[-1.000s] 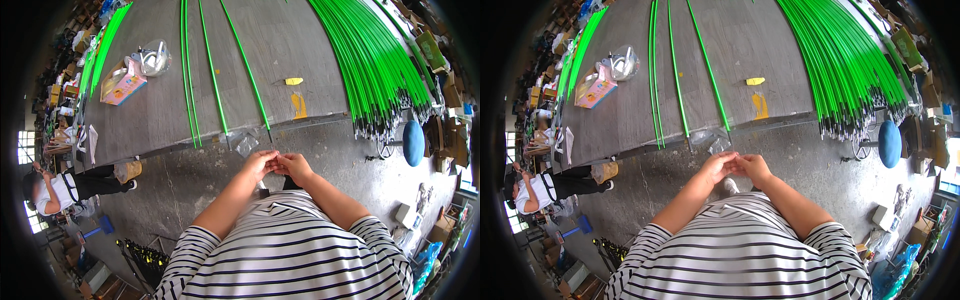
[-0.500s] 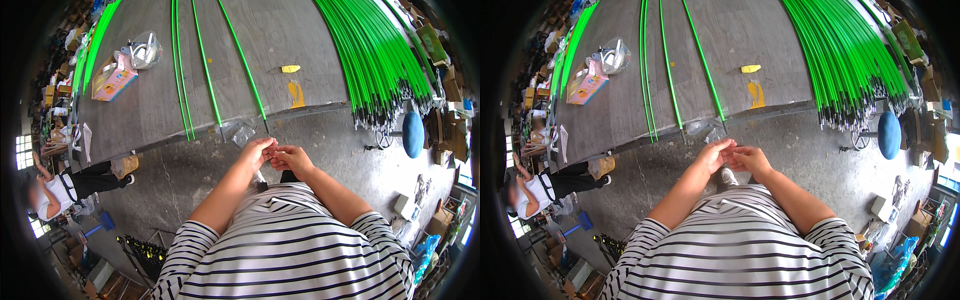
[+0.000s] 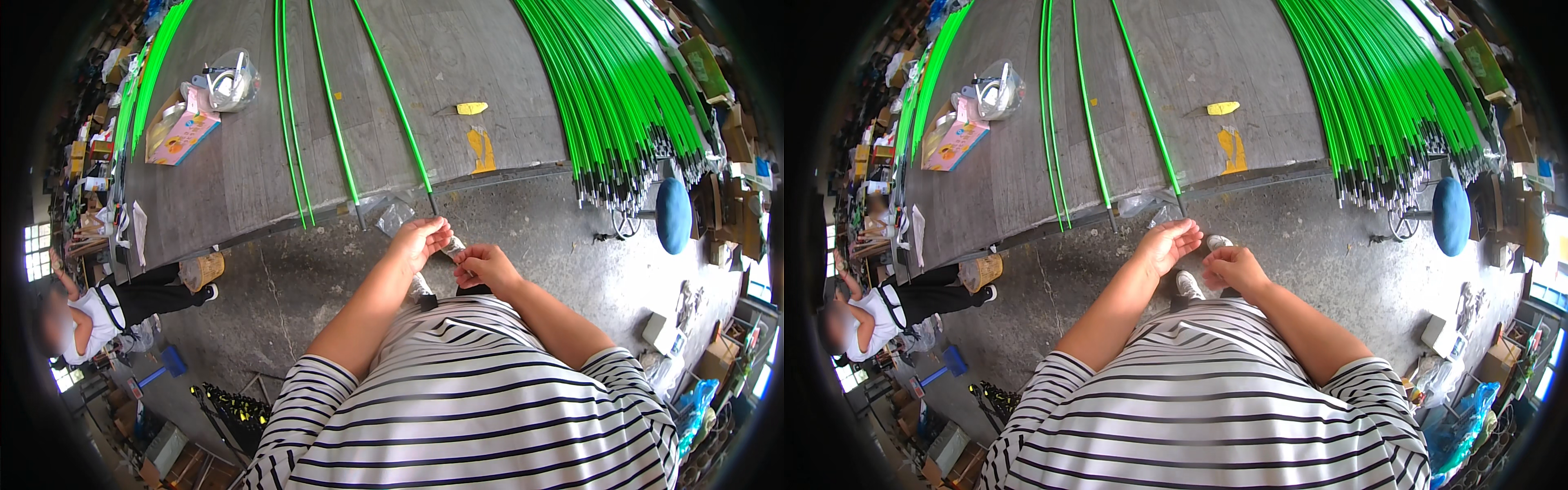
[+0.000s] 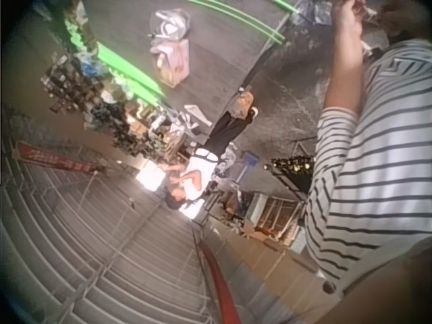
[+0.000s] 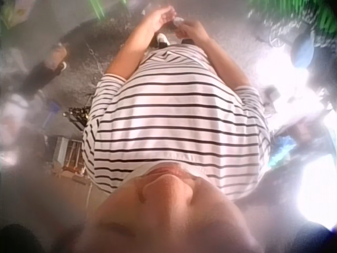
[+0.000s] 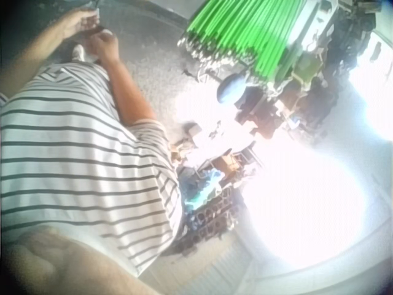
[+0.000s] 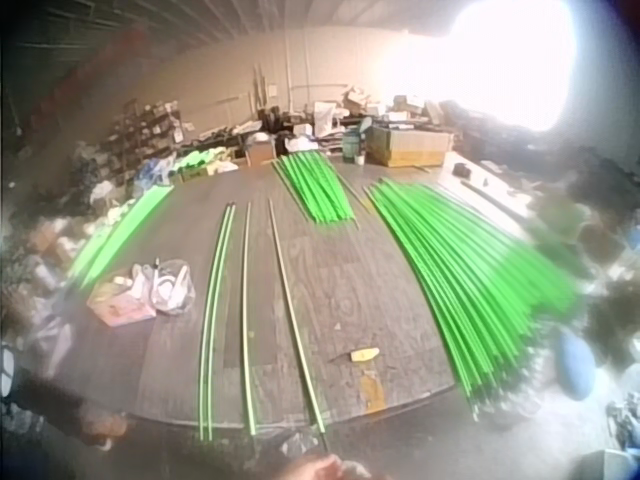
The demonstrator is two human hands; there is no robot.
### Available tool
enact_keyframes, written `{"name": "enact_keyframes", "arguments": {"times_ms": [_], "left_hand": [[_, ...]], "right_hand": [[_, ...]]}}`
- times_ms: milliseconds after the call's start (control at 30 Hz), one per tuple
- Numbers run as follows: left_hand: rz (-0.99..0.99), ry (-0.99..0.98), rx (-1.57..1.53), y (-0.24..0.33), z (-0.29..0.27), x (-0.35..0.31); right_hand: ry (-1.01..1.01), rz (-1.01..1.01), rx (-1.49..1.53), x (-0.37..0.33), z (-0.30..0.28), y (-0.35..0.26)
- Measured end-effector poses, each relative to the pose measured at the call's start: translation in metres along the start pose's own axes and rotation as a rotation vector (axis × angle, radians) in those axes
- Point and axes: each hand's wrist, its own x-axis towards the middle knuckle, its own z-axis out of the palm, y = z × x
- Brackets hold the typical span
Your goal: The person assembles green poles by inserting small metal connectors into the ends of the rods. They repeatedly pick up a green pole, attach a connector, and place the finished pole on the table.
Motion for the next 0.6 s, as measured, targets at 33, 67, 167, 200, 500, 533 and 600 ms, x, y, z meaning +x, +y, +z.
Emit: {"name": "enact_keyframes", "arguments": {"times_ms": [33, 67, 167, 200, 500, 533, 600], "left_hand": [[0.002, -0.007, -0.006, 0.000, 0.000, 0.000], [0.003, -0.014, -0.011, -0.001, 0.000, 0.001], [0.001, -0.026, -0.019, -0.002, -0.001, 0.002], [0.000, -0.028, -0.021, -0.003, -0.002, 0.002], [-0.014, -0.040, -0.047, -0.005, -0.004, 0.006], [-0.010, -0.038, -0.059, -0.007, -0.006, 0.008], [0.002, -0.031, -0.085, -0.010, -0.008, 0.010]], "right_hand": [[-0.002, -0.002, -0.018, -0.001, -0.002, 0.002], [-0.003, -0.005, -0.035, -0.002, -0.005, 0.005], [0.009, -0.025, -0.041, -0.003, -0.008, 0.009], [0.016, -0.033, -0.036, -0.003, -0.009, 0.010], [0.019, -0.007, -0.111, -0.011, -0.014, 0.012], [0.019, -0.007, -0.109, -0.012, -0.015, 0.013], [0.019, -0.005, -0.109, -0.014, -0.015, 0.012]]}}
